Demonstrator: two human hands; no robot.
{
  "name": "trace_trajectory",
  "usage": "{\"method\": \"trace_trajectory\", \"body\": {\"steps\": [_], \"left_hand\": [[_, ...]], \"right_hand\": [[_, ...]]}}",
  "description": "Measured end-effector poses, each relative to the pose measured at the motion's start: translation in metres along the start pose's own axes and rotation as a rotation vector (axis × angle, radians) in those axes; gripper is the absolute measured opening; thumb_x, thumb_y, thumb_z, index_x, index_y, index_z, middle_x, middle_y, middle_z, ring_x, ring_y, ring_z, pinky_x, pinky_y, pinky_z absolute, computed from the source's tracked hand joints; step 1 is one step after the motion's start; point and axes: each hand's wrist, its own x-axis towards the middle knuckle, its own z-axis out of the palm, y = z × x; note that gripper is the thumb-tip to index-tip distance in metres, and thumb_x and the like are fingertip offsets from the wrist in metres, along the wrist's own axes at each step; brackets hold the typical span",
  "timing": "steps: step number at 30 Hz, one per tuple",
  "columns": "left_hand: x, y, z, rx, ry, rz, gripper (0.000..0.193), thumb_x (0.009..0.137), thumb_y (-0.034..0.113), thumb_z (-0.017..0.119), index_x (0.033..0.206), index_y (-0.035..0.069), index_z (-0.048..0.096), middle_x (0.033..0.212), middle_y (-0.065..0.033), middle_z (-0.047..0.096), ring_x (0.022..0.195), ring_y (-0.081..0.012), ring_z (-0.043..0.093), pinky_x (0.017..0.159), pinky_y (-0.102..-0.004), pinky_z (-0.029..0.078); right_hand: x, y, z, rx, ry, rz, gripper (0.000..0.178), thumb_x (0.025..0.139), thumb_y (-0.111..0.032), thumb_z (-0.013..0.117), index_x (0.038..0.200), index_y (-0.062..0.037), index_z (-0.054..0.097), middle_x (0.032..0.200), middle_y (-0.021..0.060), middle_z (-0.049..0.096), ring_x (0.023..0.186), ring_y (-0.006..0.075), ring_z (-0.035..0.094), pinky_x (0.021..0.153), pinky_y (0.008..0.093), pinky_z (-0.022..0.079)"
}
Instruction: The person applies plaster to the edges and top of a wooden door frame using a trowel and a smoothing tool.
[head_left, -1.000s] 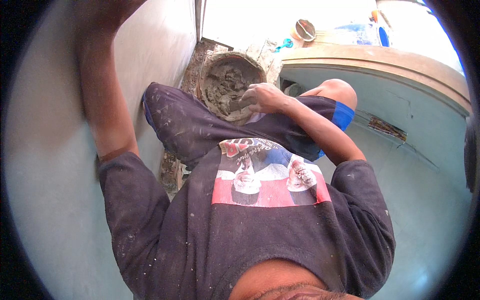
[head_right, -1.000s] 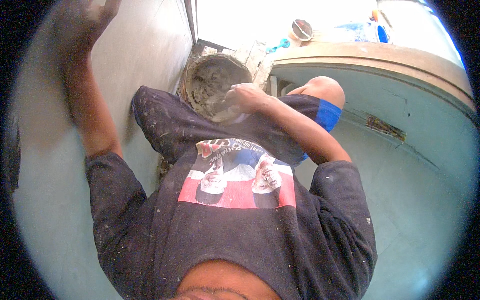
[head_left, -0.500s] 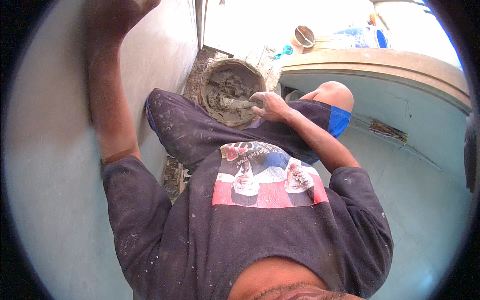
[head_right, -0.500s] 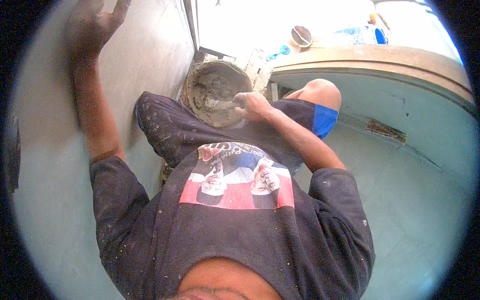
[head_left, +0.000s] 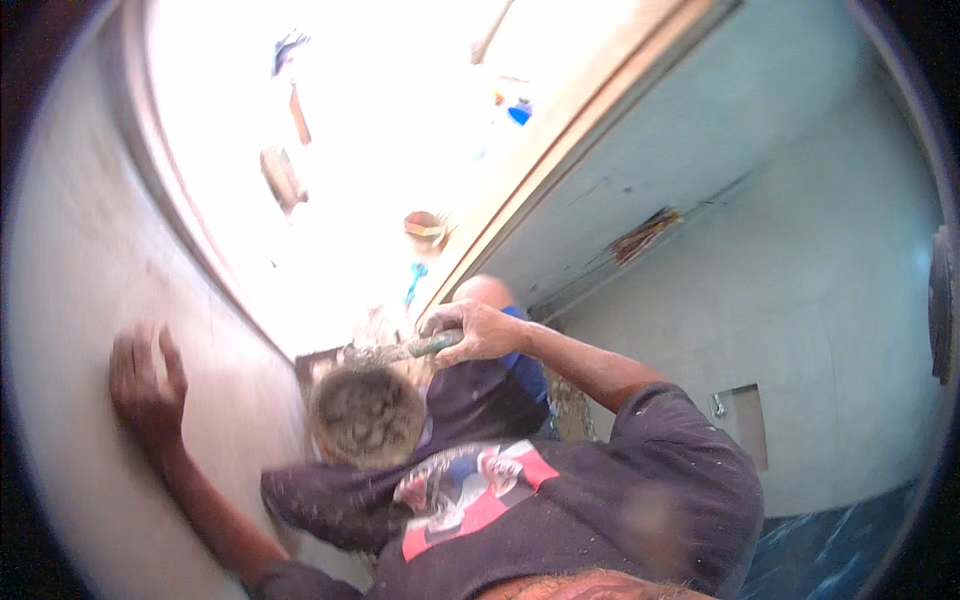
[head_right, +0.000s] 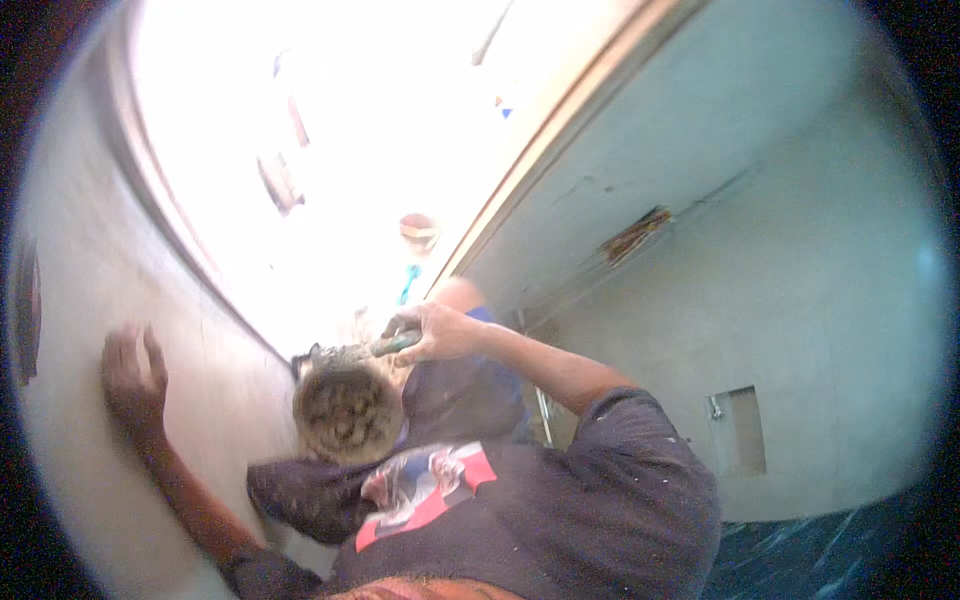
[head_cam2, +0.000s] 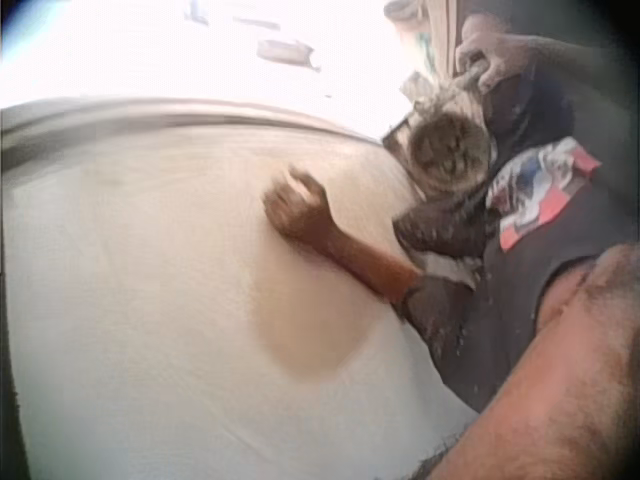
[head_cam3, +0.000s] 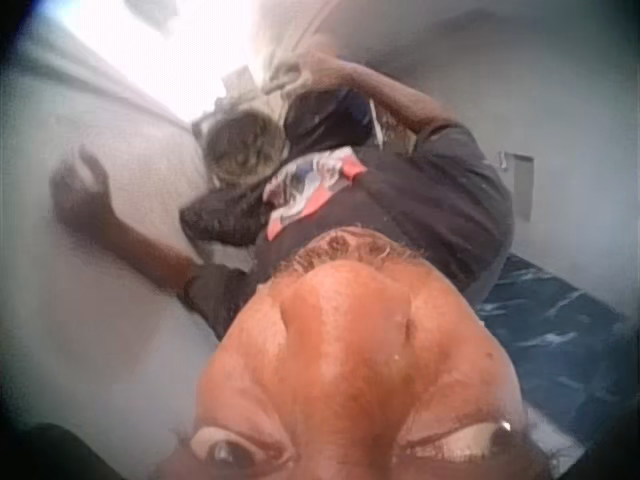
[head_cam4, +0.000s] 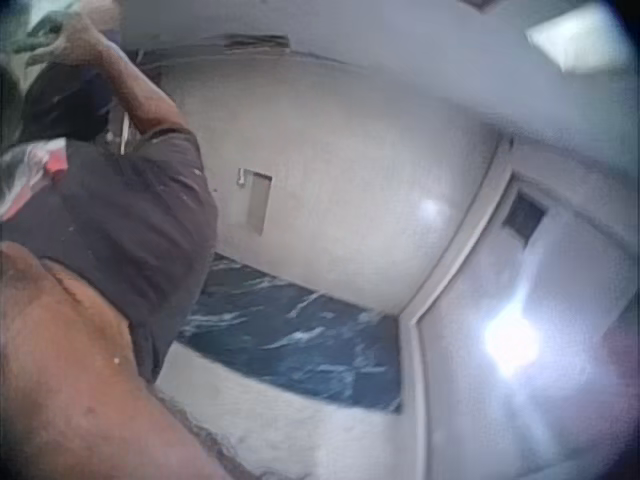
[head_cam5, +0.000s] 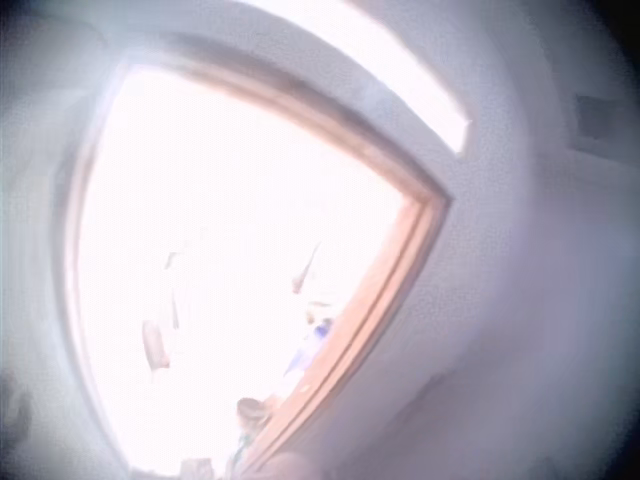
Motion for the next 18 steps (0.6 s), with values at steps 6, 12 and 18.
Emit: {"method": "trace_trajectory", "body": {"steps": [6, 12, 18], "left_hand": [[0.001, 0.01, 0.014, -0.146, -0.047, -0.084, 0.015, 0.092, 0.009, 0.062, 0.097, -0.004, 0.058, 0.097, -0.0205, 0.061, 0.087, -0.0363, 0.061, 0.075, -0.0437, 0.052], [0.011, 0.008, -0.003, -0.138, -0.046, -0.085, 0.013, 0.092, 0.008, 0.06, 0.095, -0.003, 0.055, 0.095, -0.0209, 0.059, 0.086, -0.0368, 0.06, 0.075, -0.0438, 0.052], [0.007, 0.011, -0.004, -0.103, -0.048, -0.059, 0.012, 0.094, 0.009, 0.059, 0.095, -0.003, 0.054, 0.097, -0.0205, 0.06, 0.089, -0.0366, 0.061, 0.08, -0.0441, 0.052]], "right_hand": [[-0.066, -0.063, -0.101, -0.059, 0.366, -0.104, 0.033, 0.079, -0.016, 0.075, 0.107, -0.0007, 0.068, 0.095, 0.0044, 0.066, 0.085, 0.011, 0.06, 0.075, 0.028, 0.048], [-0.155, -0.13, -0.245, -0.218, 0.84, -0.273, 0.023, 0.086, -0.016, 0.069, 0.106, -0.0046, 0.069, 0.09, 0.0041, 0.069, 0.082, 0.0102, 0.067, 0.074, 0.0272, 0.053], [-0.216, -0.217, -0.36, -1.109, 1.157, -0.129, 0.031, 0.091, -0.028, 0.063, 0.107, -0.0014, 0.067, 0.085, 0.0072, 0.069, 0.074, 0.0157, 0.062, 0.071, 0.0319, 0.051]]}}
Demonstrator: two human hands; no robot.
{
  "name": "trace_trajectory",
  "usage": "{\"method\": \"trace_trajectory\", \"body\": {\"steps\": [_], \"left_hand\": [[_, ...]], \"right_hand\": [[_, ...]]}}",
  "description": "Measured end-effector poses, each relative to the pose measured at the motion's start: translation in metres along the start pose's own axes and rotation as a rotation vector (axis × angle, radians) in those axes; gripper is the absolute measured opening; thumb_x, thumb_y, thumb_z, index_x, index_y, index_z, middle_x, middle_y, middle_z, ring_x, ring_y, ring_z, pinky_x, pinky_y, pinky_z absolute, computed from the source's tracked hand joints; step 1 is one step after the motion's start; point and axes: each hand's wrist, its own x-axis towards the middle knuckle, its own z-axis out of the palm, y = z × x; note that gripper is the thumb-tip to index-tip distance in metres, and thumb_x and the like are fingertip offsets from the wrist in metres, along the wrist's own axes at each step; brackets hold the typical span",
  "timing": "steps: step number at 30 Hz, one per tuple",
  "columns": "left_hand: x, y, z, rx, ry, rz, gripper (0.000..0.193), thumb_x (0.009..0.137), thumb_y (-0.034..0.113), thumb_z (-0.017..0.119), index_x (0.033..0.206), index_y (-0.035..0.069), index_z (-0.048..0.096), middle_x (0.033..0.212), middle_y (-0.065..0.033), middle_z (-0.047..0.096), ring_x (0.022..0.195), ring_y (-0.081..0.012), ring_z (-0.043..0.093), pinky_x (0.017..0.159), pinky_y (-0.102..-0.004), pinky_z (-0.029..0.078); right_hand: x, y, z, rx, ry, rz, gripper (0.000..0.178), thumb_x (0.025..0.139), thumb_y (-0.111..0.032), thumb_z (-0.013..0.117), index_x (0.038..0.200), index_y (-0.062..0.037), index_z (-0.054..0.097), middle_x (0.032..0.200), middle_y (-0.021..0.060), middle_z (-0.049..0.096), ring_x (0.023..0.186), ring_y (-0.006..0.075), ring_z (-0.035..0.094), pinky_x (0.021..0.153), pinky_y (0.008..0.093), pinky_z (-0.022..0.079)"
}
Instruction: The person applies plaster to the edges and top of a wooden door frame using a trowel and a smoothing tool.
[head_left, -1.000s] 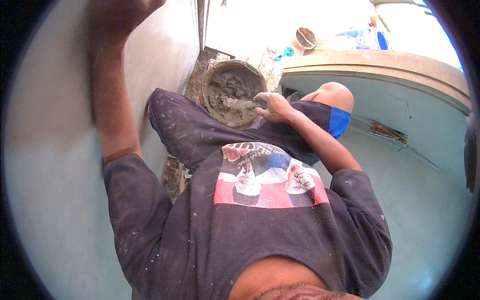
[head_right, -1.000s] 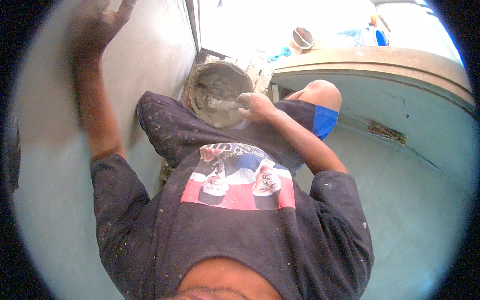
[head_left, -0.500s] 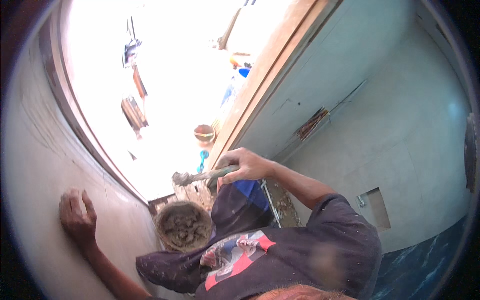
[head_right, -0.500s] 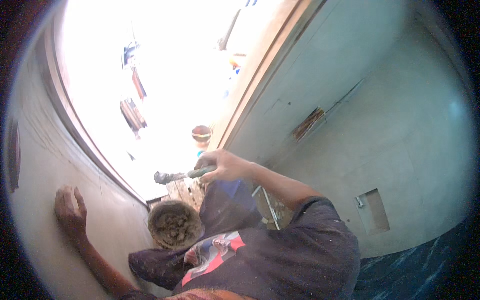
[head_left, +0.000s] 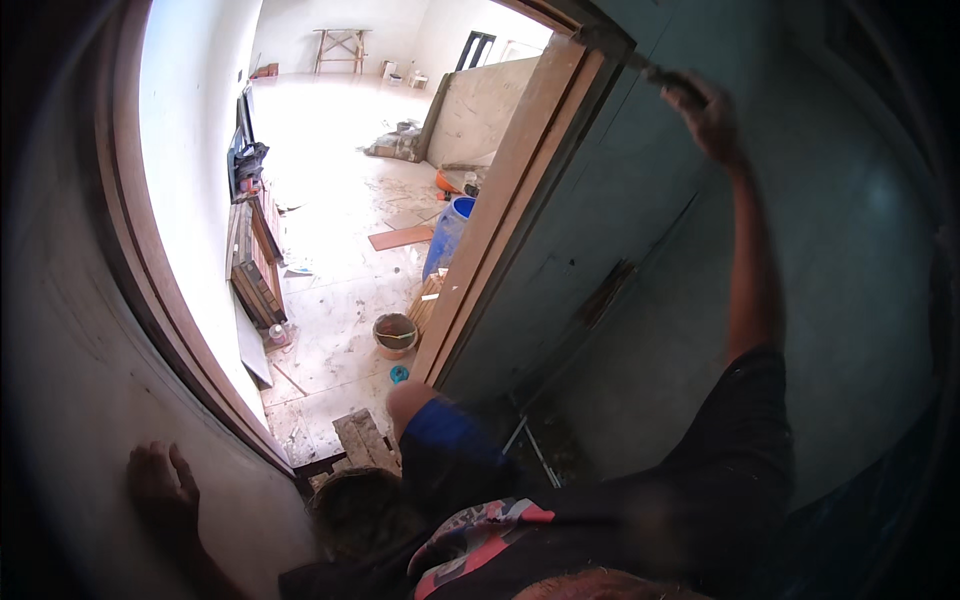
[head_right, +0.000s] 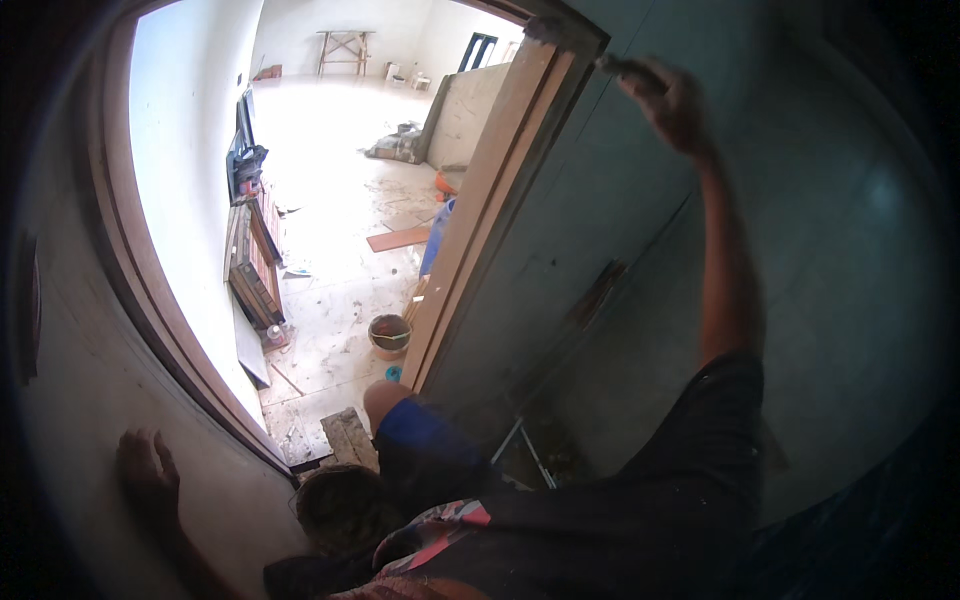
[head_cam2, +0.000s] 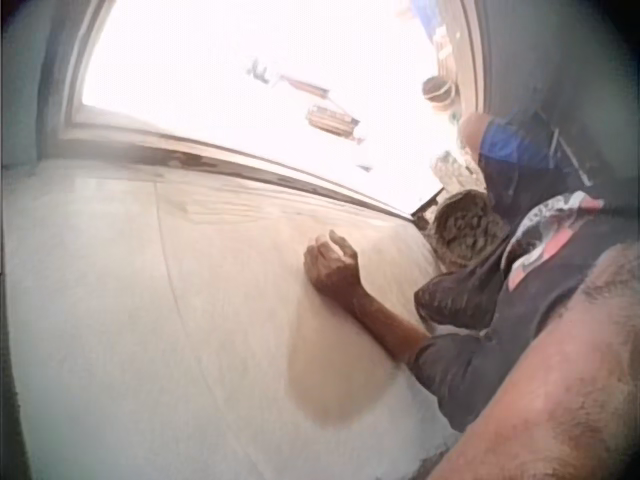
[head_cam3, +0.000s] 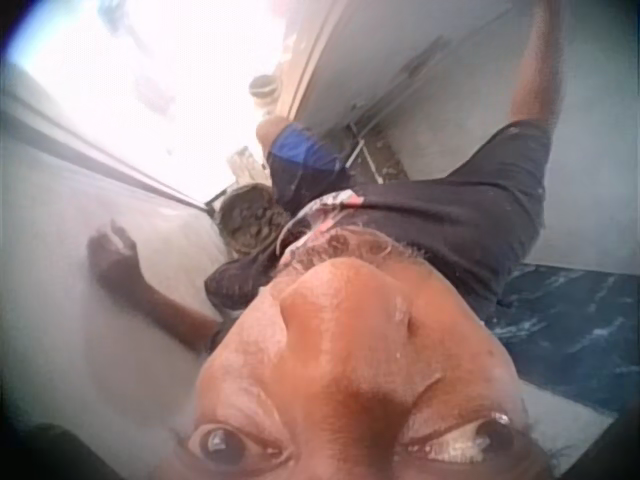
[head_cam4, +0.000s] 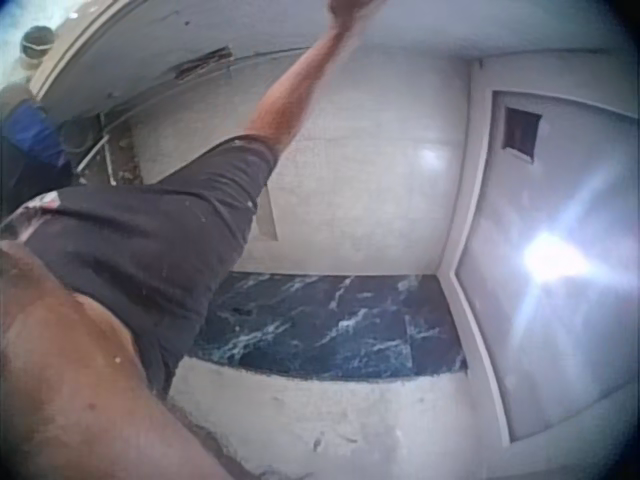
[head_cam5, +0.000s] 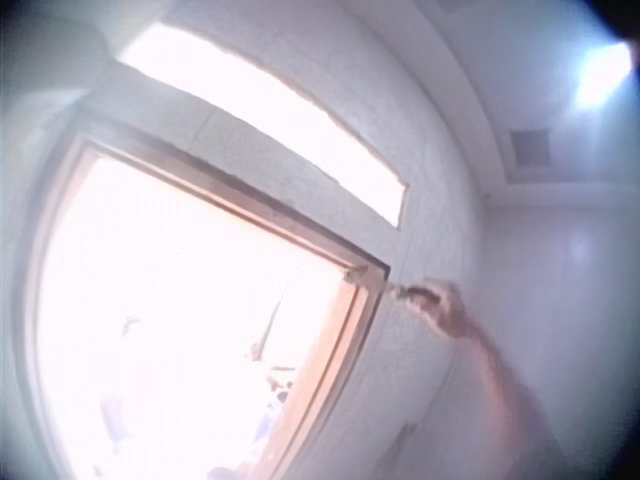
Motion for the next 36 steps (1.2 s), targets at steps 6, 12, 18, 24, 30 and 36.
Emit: {"method": "trace_trajectory", "body": {"steps": [6, 12, 18, 24, 30, 36], "left_hand": [[-0.001, -0.003, 0.004, 0.086, -0.035, 0.006, 0.013, 0.097, 0.011, 0.055, 0.1, -0.002, 0.054, 0.102, -0.0212, 0.06, 0.094, -0.0364, 0.062, 0.083, -0.0426, 0.052], [-0.002, -0.003, 0.004, 0.09, -0.107, -0.007, 0.012, 0.097, 0.008, 0.053, 0.101, -0.003, 0.053, 0.103, -0.0209, 0.059, 0.093, -0.0354, 0.062, 0.083, -0.0417, 0.051], [-0.005, -0.002, 0.004, 0.134, -0.102, -0.019, 0.015, 0.096, 0.01, 0.056, 0.104, -0.003, 0.056, 0.103, -0.0202, 0.061, 0.094, -0.0349, 0.062, 0.084, -0.0425, 0.051], [-0.013, -0.006, 0.015, 0.209, -0.054, -0.006, 0.019, 0.098, 0.012, 0.054, 0.105, -0.005, 0.056, 0.103, -0.0227, 0.06, 0.097, -0.0377, 0.061, 0.089, -0.0449, 0.051], [-0.016, -0.008, 0.008, 0.196, -0.101, -0.028, 0.017, 0.097, 0.012, 0.056, 0.106, -0.003, 0.055, 0.105, -0.0199, 0.06, 0.097, -0.0352, 0.062, 0.086, -0.0428, 0.051], [-0.009, -0.005, 0.013, 0.134, -0.113, -0.03, 0.016, 0.097, 0.011, 0.055, 0.105, -0.003, 0.055, 0.104, -0.0206, 0.06, 0.095, -0.0355, 0.061, 0.084, -0.0429, 0.05]], "right_hand": [[0.086, 0.045, -0.036, -0.341, -0.061, -0.119, 0.03, 0.092, -0.029, 0.063, 0.108, -0.0041, 0.066, 0.084, 0.006, 0.065, 0.076, 0.0175, 0.06, 0.07, 0.0343, 0.047], [0.109, -0.004, -0.028, -0.638, 0.041, -0.039, 0.027, 0.079, -0.028, 0.071, 0.096, -0.0064, 0.073, 0.084, 0.0186, 0.071, 0.077, 0.035, 0.069, 0.07, 0.0464, 0.053], [0.125, -0.015, -0.023, -0.717, 0.054, -0.001, 0.027, 0.079, -0.029, 0.07, 0.092, -0.006, 0.073, 0.082, 0.0196, 0.07, 0.079, 0.0357, 0.069, 0.072, 0.0458, 0.052], [0.125, -0.01, -0.014, -0.666, 0.151, -0.022, 0.029, 0.08, -0.03, 0.071, 0.093, -0.0048, 0.072, 0.082, 0.0198, 0.069, 0.077, 0.0341, 0.069, 0.07, 0.0454, 0.051], [0.113, -0.002, -0.008, -0.535, 0.155, -0.001, 0.028, 0.079, -0.025, 0.071, 0.096, -0.0027, 0.071, 0.082, 0.0198, 0.069, 0.074, 0.0314, 0.068, 0.069, 0.0443, 0.051], [0.116, 0.015, -0.036, -0.506, 0.209, -0.158, 0.026, 0.079, -0.022, 0.073, 0.097, -0.0023, 0.071, 0.081, 0.0186, 0.07, 0.074, 0.0286, 0.068, 0.07, 0.042, 0.052]]}}
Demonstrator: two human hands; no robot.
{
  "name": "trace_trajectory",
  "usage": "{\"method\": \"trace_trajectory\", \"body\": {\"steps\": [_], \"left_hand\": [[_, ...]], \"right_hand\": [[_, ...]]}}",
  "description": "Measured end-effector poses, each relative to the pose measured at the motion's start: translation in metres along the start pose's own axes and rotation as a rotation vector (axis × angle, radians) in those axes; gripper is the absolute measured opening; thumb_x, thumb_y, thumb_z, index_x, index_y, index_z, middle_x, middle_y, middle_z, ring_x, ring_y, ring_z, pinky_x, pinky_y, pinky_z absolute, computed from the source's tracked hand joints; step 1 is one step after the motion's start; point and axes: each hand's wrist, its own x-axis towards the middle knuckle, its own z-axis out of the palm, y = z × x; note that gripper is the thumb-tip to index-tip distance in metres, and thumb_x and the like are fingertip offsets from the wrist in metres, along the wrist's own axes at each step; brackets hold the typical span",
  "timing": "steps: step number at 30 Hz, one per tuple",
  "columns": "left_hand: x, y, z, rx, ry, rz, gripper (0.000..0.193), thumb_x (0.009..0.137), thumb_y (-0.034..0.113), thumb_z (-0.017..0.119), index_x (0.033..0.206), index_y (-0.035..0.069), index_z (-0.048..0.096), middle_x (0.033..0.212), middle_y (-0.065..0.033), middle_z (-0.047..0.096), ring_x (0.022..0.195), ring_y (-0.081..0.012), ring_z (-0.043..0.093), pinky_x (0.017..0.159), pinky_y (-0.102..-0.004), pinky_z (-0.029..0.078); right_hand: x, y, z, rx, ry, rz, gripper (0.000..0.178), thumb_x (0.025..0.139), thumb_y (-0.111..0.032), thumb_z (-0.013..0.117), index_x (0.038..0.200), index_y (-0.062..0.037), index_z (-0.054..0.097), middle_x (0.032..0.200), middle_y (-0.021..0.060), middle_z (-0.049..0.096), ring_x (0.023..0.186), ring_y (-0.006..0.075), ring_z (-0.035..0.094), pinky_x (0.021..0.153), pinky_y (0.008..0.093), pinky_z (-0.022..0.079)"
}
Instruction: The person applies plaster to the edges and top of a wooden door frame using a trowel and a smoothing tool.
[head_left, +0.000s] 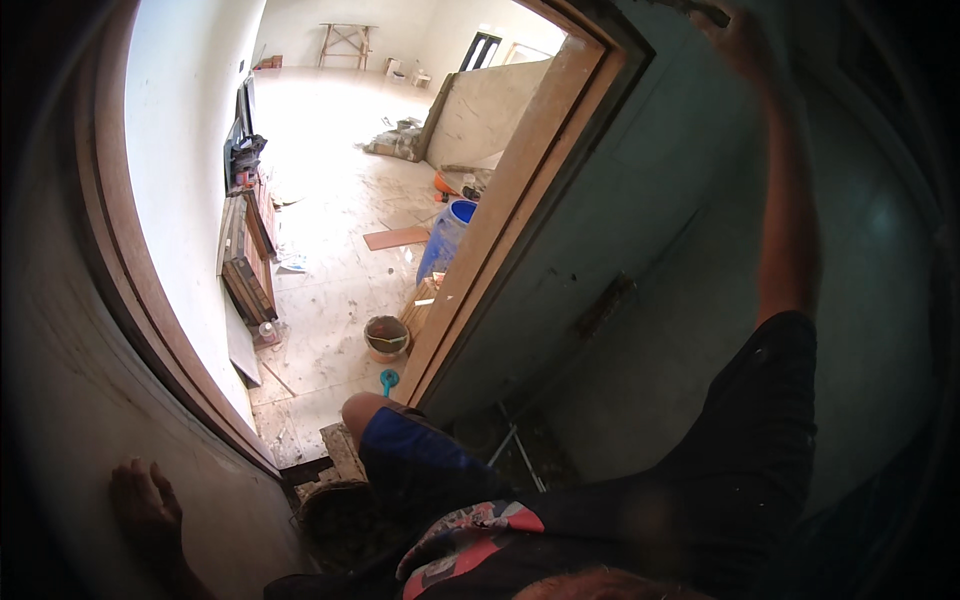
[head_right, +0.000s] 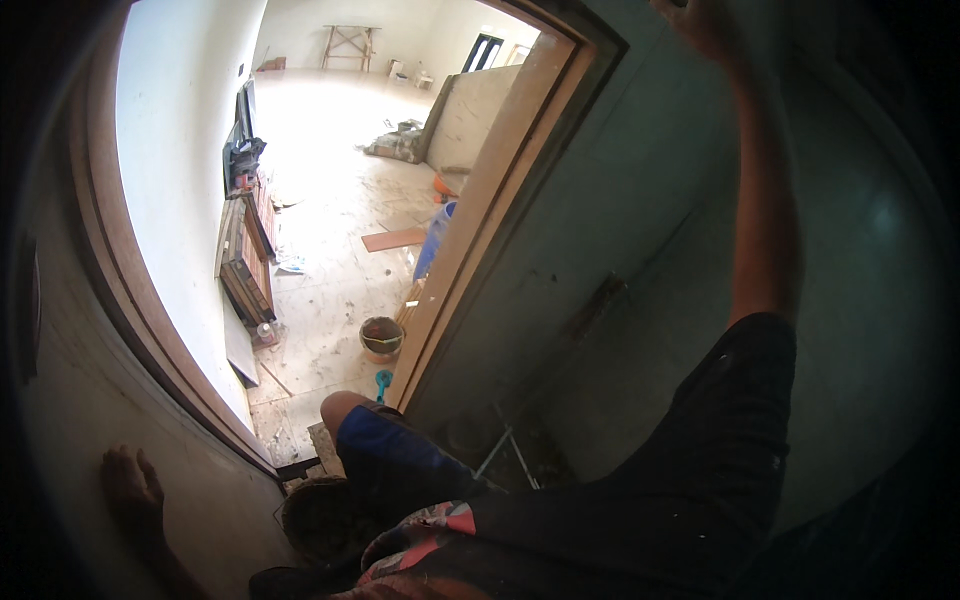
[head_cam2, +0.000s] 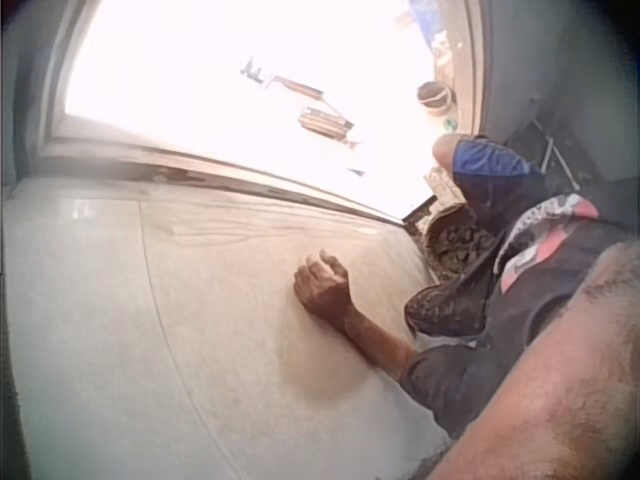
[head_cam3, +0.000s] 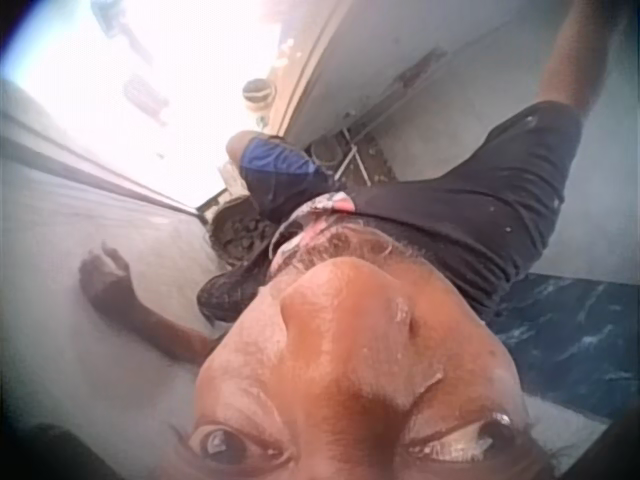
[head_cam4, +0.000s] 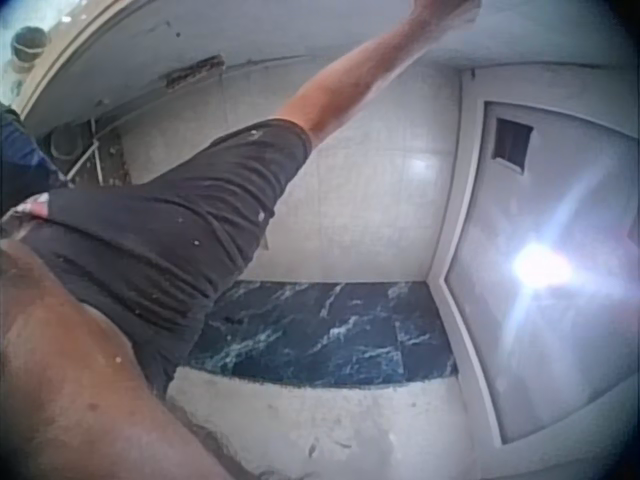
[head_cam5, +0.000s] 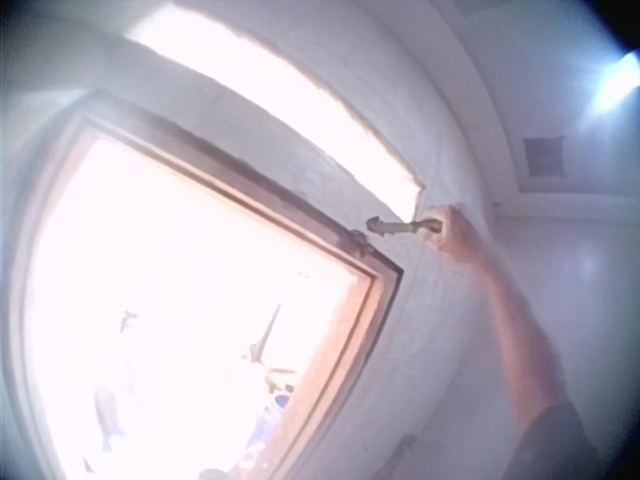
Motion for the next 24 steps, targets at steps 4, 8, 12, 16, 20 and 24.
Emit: {"method": "trace_trajectory", "body": {"steps": [4, 8, 12, 16, 20, 24], "left_hand": [[-0.007, -0.003, -0.002, 0.025, -0.025, -0.024, 0.017, 0.097, 0.011, 0.055, 0.106, -0.003, 0.055, 0.105, -0.021, 0.06, 0.097, -0.0361, 0.061, 0.086, -0.043, 0.05], [-0.007, -0.005, 0.002, 0.037, -0.035, -0.032, 0.018, 0.098, 0.011, 0.054, 0.108, -0.003, 0.056, 0.107, -0.0214, 0.06, 0.1, -0.0368, 0.062, 0.089, -0.0435, 0.05], [-0.005, -0.002, 0.004, 0.039, -0.028, -0.034, 0.018, 0.097, 0.011, 0.055, 0.107, -0.004, 0.056, 0.107, -0.0215, 0.06, 0.1, -0.0367, 0.062, 0.09, -0.0436, 0.05], [-0.01, -0.006, 0.01, 0.077, 0.027, -0.019, 0.018, 0.097, 0.011, 0.055, 0.106, -0.004, 0.056, 0.105, -0.0215, 0.06, 0.099, -0.0365, 0.062, 0.089, -0.0433, 0.051], [-0.004, -0.003, 0.002, 0.034, 0.016, -0.008, 0.016, 0.097, 0.01, 0.055, 0.104, -0.004, 0.056, 0.104, -0.0216, 0.06, 0.097, -0.0362, 0.061, 0.086, -0.0432, 0.051], [-0.003, -0.003, 0.001, 0.058, 0.058, 0.019, 0.015, 0.096, 0.01, 0.055, 0.103, -0.004, 0.055, 0.103, -0.0214, 0.059, 0.095, -0.0358, 0.061, 0.085, -0.0429, 0.051]], "right_hand": [[0.017, -0.055, -0.032, -0.097, -0.269, 0.119, 0.028, 0.08, -0.024, 0.073, 0.098, -0.0031, 0.072, 0.087, 0.0176, 0.072, 0.081, 0.0295, 0.069, 0.076, 0.0414, 0.053], [0.027, -0.073, -0.036, -0.3, -0.276, -0.035, 0.03, 0.08, -0.028, 0.075, 0.1, -0.0055, 0.074, 0.094, 0.0165, 0.072, 0.089, 0.0302, 0.069, 0.081, 0.0427, 0.053], [0.069, -0.082, -0.037, -0.291, -0.456, 0.098, 0.032, 0.079, -0.031, 0.076, 0.101, -0.0072, 0.075, 0.099, 0.0165, 0.072, 0.092, 0.031, 0.069, 0.084, 0.043, 0.053], [0.094, -0.087, -0.036, -0.321, -0.484, -0.004, 0.035, 0.078, -0.031, 0.077, 0.102, -0.0062, 0.075, 0.102, 0.0165, 0.072, 0.096, 0.0313, 0.069, 0.086, 0.0429, 0.053], [0.103, -0.076, -0.03, -0.32, -0.439, 0.014, 0.035, 0.077, -0.033, 0.077, 0.099, -0.0055, 0.076, 0.102, 0.0158, 0.073, 0.098, 0.0296, 0.068, 0.088, 0.0432, 0.053], [0.09, -0.081, -0.034, -0.295, -0.379, 0.117, 0.034, 0.077, -0.032, 0.077, 0.098, -0.0053, 0.076, 0.102, 0.0157, 0.073, 0.099, 0.0283, 0.068, 0.088, 0.0427, 0.052]]}}
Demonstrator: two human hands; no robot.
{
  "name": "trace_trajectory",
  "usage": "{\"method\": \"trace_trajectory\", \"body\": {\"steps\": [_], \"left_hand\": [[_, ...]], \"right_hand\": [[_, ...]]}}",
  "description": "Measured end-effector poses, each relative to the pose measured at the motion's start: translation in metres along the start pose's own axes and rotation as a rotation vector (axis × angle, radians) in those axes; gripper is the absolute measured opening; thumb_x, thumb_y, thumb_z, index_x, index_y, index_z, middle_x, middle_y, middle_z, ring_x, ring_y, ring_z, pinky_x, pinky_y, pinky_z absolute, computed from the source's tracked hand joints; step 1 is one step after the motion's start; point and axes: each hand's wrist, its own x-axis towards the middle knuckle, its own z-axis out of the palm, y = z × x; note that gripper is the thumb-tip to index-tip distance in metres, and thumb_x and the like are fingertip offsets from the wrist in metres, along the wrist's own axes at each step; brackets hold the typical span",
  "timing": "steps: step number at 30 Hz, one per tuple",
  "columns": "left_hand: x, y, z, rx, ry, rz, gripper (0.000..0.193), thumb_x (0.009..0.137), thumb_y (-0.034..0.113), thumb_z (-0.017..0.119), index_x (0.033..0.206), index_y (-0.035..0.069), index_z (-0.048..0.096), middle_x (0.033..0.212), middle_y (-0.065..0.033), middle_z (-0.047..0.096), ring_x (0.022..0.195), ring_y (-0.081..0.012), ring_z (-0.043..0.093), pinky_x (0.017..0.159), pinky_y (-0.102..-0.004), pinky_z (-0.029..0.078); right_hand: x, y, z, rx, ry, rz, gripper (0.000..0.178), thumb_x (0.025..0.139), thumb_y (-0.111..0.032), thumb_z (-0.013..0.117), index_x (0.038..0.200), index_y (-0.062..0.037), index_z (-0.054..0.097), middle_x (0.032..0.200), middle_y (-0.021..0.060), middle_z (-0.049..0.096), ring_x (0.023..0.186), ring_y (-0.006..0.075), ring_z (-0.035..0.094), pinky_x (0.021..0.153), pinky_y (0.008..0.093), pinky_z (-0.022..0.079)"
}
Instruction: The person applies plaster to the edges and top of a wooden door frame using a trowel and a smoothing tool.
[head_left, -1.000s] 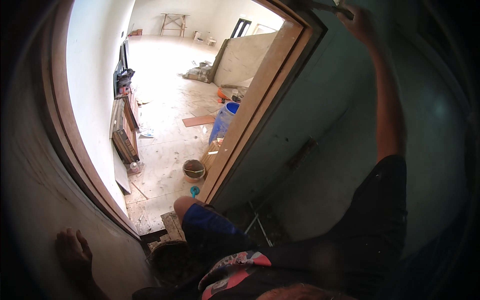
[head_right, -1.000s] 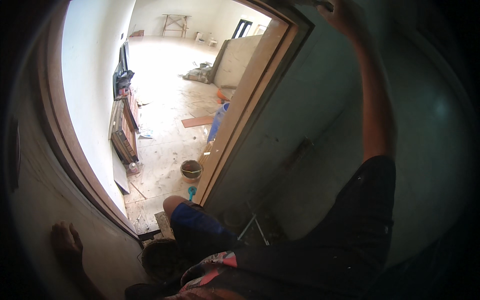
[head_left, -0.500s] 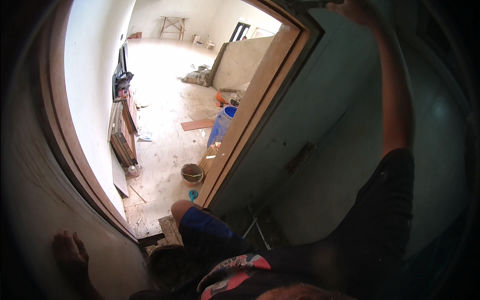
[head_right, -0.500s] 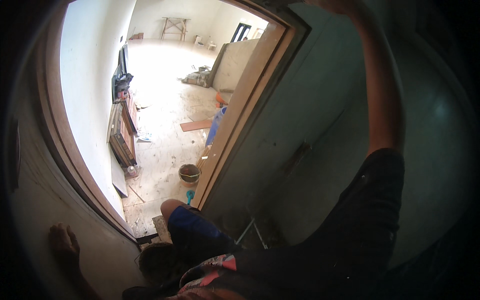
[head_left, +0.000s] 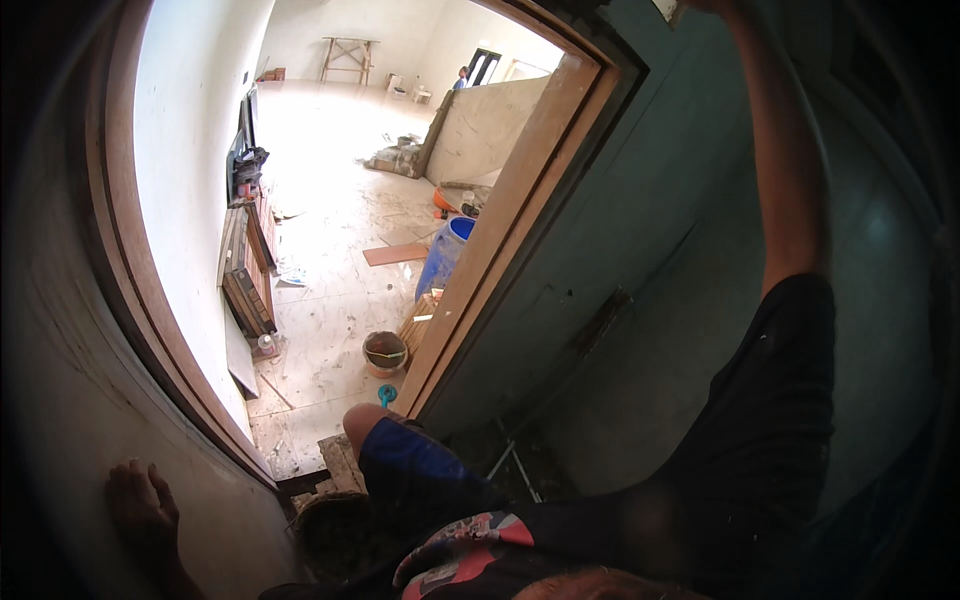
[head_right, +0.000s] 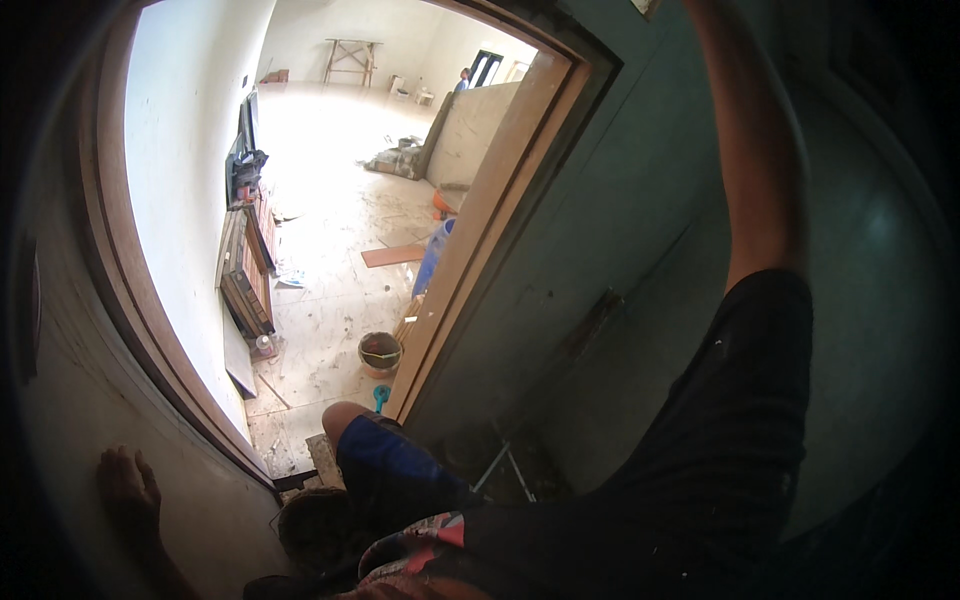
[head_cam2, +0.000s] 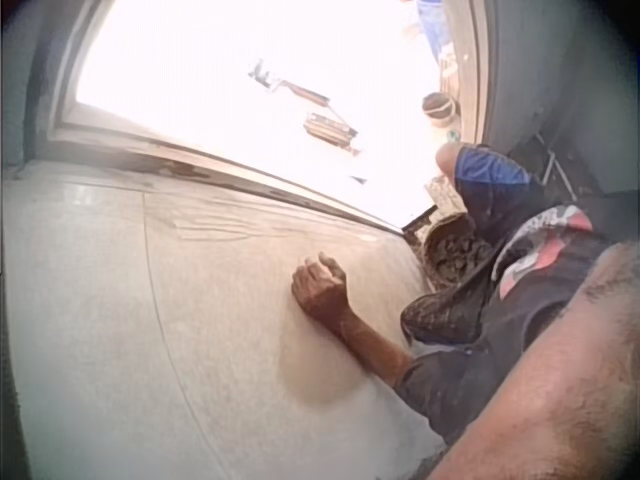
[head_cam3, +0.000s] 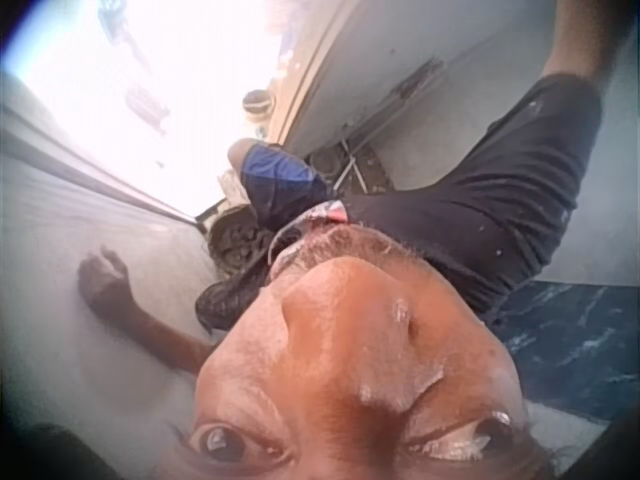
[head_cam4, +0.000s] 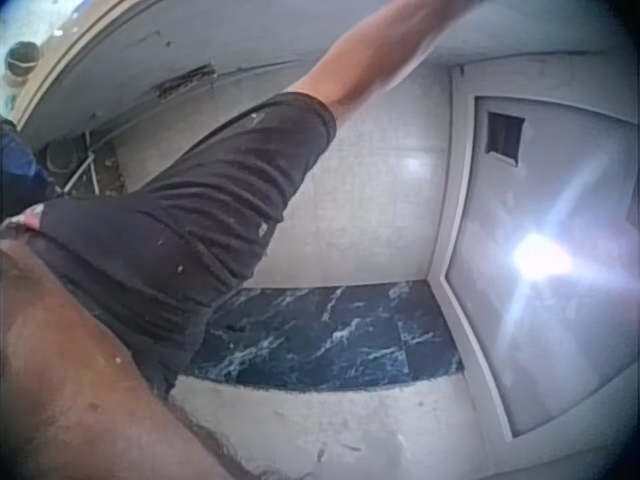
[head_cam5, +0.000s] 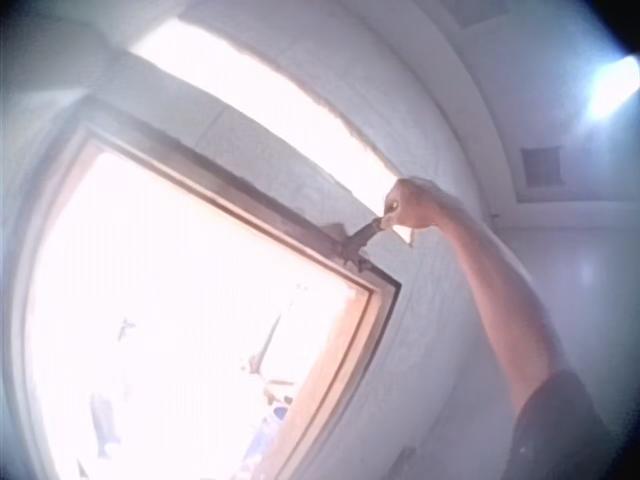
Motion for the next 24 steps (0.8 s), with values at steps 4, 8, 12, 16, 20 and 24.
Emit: {"method": "trace_trajectory", "body": {"steps": [4, 8, 12, 16, 20, 24], "left_hand": [[0.002, 0.002, -0.001, -0.027, -0.008, -0.008, 0.015, 0.096, 0.009, 0.055, 0.102, -0.004, 0.054, 0.102, -0.0211, 0.059, 0.094, -0.0356, 0.061, 0.084, -0.0427, 0.051], [-0.002, 0.0, -0.002, -0.025, -0.032, -0.027, 0.014, 0.097, 0.01, 0.055, 0.102, -0.004, 0.054, 0.101, -0.0208, 0.059, 0.094, -0.0354, 0.061, 0.084, -0.0429, 0.051], [0.0, 0.001, 0.001, -0.068, -0.067, -0.056, 0.015, 0.097, 0.01, 0.055, 0.103, -0.004, 0.055, 0.103, -0.021, 0.059, 0.095, -0.0354, 0.061, 0.085, -0.0431, 0.05], [0.0, 0.002, -0.002, -0.046, -0.011, -0.025, 0.016, 0.097, 0.01, 0.055, 0.104, -0.004, 0.055, 0.104, -0.0213, 0.059, 0.096, -0.036, 0.061, 0.085, -0.0437, 0.05], [-0.001, -0.001, 0.003, -0.053, -0.034, -0.017, 0.016, 0.097, 0.01, 0.054, 0.105, -0.004, 0.055, 0.105, -0.0214, 0.059, 0.098, -0.0364, 0.061, 0.086, -0.044, 0.05], [-0.002, 0.001, -0.001, -0.056, -0.056, -0.043, 0.017, 0.098, 0.01, 0.054, 0.106, -0.005, 0.055, 0.106, -0.0214, 0.059, 0.099, -0.0363, 0.06, 0.086, -0.0437, 0.05]], "right_hand": [[-0.026, 0.012, 0.0, 0.052, 0.029, 0.093, 0.034, 0.077, -0.03, 0.078, 0.099, -0.0042, 0.075, 0.101, 0.0157, 0.073, 0.096, 0.0282, 0.069, 0.087, 0.0416, 0.052], [-0.03, 0.05, 0.041, 0.174, 0.164, -0.066, 0.035, 0.078, -0.03, 0.078, 0.1, -0.0034, 0.074, 0.095, 0.0141, 0.073, 0.085, 0.0262, 0.068, 0.082, 0.0418, 0.053], [-0.05, 0.069, 0.08, 0.141, 0.152, -0.147, 0.032, 0.086, -0.028, 0.07, 0.109, -0.0056, 0.069, 0.094, 0.0134, 0.071, 0.085, 0.0258, 0.068, 0.078, 0.039, 0.052], [-0.056, 0.059, 0.104, 0.167, 0.103, -0.05, 0.033, 0.087, -0.03, 0.067, 0.113, -0.009, 0.068, 0.098, 0.0123, 0.072, 0.093, 0.0289, 0.069, 0.081, 0.0408, 0.054], [-0.052, 0.07, 0.129, 0.157, 0.199, -0.03, 0.032, 0.088, -0.032, 0.065, 0.111, -0.0108, 0.068, 0.093, 0.0102, 0.073, 0.089, 0.0302, 0.07, 0.078, 0.0436, 0.055], [-0.054, 0.06, 0.125, 0.051, 0.3, -0.045, 0.031, 0.089, -0.029, 0.067, 0.11, -0.0071, 0.067, 0.095, 0.0149, 0.071, 0.088, 0.0323, 0.069, 0.075, 0.0408, 0.054]]}}
